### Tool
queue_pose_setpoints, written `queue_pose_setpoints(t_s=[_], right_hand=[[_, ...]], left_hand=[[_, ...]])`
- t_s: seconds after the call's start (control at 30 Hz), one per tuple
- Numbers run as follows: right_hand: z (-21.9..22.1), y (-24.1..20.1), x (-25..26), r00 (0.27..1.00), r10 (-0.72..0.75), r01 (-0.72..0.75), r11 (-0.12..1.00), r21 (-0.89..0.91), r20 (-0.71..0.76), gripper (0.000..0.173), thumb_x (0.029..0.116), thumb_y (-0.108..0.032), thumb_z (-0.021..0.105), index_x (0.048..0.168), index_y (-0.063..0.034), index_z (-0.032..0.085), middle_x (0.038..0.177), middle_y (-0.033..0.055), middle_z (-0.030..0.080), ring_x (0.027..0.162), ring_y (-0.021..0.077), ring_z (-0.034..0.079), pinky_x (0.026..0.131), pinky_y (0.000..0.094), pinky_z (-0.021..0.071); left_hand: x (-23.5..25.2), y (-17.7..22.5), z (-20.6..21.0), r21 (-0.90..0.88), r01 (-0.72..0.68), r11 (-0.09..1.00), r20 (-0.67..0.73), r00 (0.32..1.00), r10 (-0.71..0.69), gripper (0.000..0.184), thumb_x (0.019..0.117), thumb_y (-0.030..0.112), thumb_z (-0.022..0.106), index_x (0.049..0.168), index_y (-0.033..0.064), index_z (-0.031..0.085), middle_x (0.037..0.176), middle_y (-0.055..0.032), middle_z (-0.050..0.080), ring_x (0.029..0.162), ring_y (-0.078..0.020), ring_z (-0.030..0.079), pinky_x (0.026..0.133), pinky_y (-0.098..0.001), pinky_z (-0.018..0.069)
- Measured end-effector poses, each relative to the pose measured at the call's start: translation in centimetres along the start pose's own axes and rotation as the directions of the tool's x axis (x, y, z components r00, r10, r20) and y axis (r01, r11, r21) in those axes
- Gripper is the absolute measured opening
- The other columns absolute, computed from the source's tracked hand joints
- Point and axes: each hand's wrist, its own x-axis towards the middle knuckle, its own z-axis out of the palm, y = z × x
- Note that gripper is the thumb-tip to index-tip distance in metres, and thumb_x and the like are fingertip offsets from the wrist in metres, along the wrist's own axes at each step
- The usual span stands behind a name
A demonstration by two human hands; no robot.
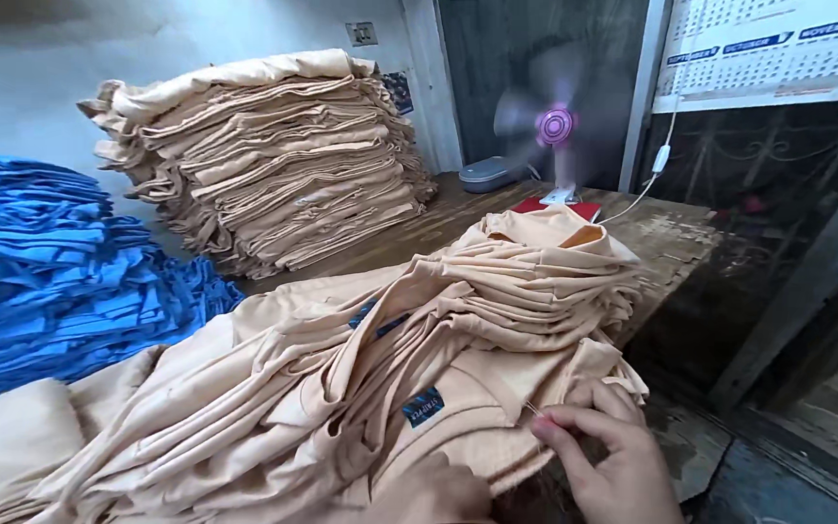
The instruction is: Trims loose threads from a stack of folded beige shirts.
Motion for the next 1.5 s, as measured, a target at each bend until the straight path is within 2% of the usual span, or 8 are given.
queue_pose_setpoints(t_s=[0.13, 0.27, 0.47, 0.67, 0.8, 1.0, 1.17, 1.5], right_hand=[[-0.2, 0.2, -0.2, 0.999, -0.032, 0.034, 0.997, 0.07, -0.025, 0.005, 0.085, -0.029, 0.082, 0.086, -0.0243, 0.084, 0.086, -0.0077, 0.064, 0.096, 0.0109, 0.058, 0.091, 0.0382, 0.0456], [-0.3, -0.1, -0.6, 0.998, -0.046, 0.05, 0.996, 0.075, -0.051, 0.004, 0.0837, -0.026, 0.084, 0.087, -0.0228, 0.085, 0.084, -0.0066, 0.062, 0.095, 0.0095, 0.056, 0.09, 0.035, 0.0441], [0.9, -0.7, -1.2, 0.951, -0.28, 0.264, 0.956, -0.131, -0.129, 0.005, 0.0885, -0.026, 0.079, 0.087, -0.0246, 0.083, 0.083, -0.0037, 0.062, 0.097, 0.0126, 0.057, 0.097, 0.0417, 0.0379], [-0.4, -2.3, -0.9, 0.956, -0.29, 0.285, 0.882, -0.376, 0.043, 0.046, 0.0759, -0.071, 0.077, 0.066, -0.0272, 0.071, 0.089, -0.0038, 0.07, 0.101, 0.02, 0.06, 0.102, 0.055, 0.0317], [3.2, -3.0, 0.7, 0.947, -0.274, 0.152, 0.841, -0.519, -0.166, 0.075, 0.0701, -0.089, 0.062, 0.084, -0.0166, 0.071, 0.081, 0.0011, 0.068, 0.081, 0.023, 0.064, 0.09, 0.0565, 0.0434], [6.7, -1.7, 2.3, 0.944, -0.282, 0.18, 0.877, -0.445, -0.173, 0.022, 0.0782, -0.023, 0.07, 0.099, -0.02, 0.075, 0.085, -0.0092, 0.073, 0.086, 0.0151, 0.065, 0.094, 0.0533, 0.0414], [4.8, 0.6, 1.3, 0.871, -0.444, 0.33, 0.845, -0.421, -0.21, 0.016, 0.091, -0.036, 0.07, 0.096, -0.0284, 0.083, 0.072, -0.008, 0.065, 0.084, 0.0152, 0.061, 0.099, 0.0564, 0.0355], [1.8, -1.0, -1.8, 0.971, -0.164, 0.154, 0.986, -0.069, -0.171, 0.017, 0.0951, -0.034, 0.07, 0.083, -0.0237, 0.076, 0.079, -0.0101, 0.065, 0.103, 0.0113, 0.058, 0.102, 0.0458, 0.0332]], left_hand=[[0.4, 2.1, -0.9, 0.095, 0.078, 0.992, -0.197, 0.979, -0.058, 0.028, 0.0958, 0.028, 0.07, 0.122, 0.0197, 0.074, 0.096, -0.0097, 0.068, 0.09, -0.028, 0.064, 0.08, -0.0473, 0.0503], [2.5, -1.4, 0.6, 0.441, 0.204, 0.874, -0.639, 0.755, 0.146, 0.021, 0.1002, 0.023, 0.063, 0.119, 0.0253, 0.073, 0.098, -0.0003, 0.069, 0.084, -0.0183, 0.06, 0.077, -0.0393, 0.0437], [5.1, -3.3, 2.5, 0.5, 0.161, 0.851, -0.624, 0.749, 0.225, 0.016, 0.0987, 0.018, 0.063, 0.11, 0.0205, 0.074, 0.092, -0.0007, 0.068, 0.081, -0.0196, 0.06, 0.076, -0.0399, 0.0457], [5.1, -5.6, 0.9, 0.054, 0.275, 0.96, -0.498, 0.841, -0.213, 0.046, 0.0822, 0.019, 0.075, 0.125, 0.0321, 0.069, 0.106, -0.0011, 0.063, 0.091, -0.0152, 0.065, 0.077, -0.0405, 0.0597], [5.7, -7.8, 0.2, -0.066, 0.206, 0.976, -0.414, 0.885, -0.215, 0.024, 0.0819, 0.014, 0.073, 0.098, 0.0312, 0.079, 0.101, 0.0119, 0.071, 0.089, -0.0019, 0.067, 0.077, -0.0297, 0.0595], [6.4, -8.2, -1.4, -0.331, 0.064, 0.942, -0.347, 0.92, -0.184, 0.013, 0.0989, 0.012, 0.06, 0.1, 0.0152, 0.072, 0.086, 0.0078, 0.069, 0.074, 0.0002, 0.062, 0.067, -0.019, 0.0529], [8.4, -7.1, -0.2, -0.271, 0.384, 0.883, -0.377, 0.802, -0.464, 0.014, 0.0911, 0.013, 0.065, 0.099, 0.0208, 0.074, 0.082, 0.0091, 0.069, 0.075, -0.004, 0.064, 0.07, -0.0316, 0.0552], [3.6, -5.6, 1.4, 0.122, 0.094, 0.988, -0.706, 0.708, 0.02, 0.019, 0.09, 0.026, 0.071, 0.108, 0.0302, 0.077, 0.102, 0.0103, 0.073, 0.096, -0.0089, 0.065, 0.086, -0.0382, 0.0514]])
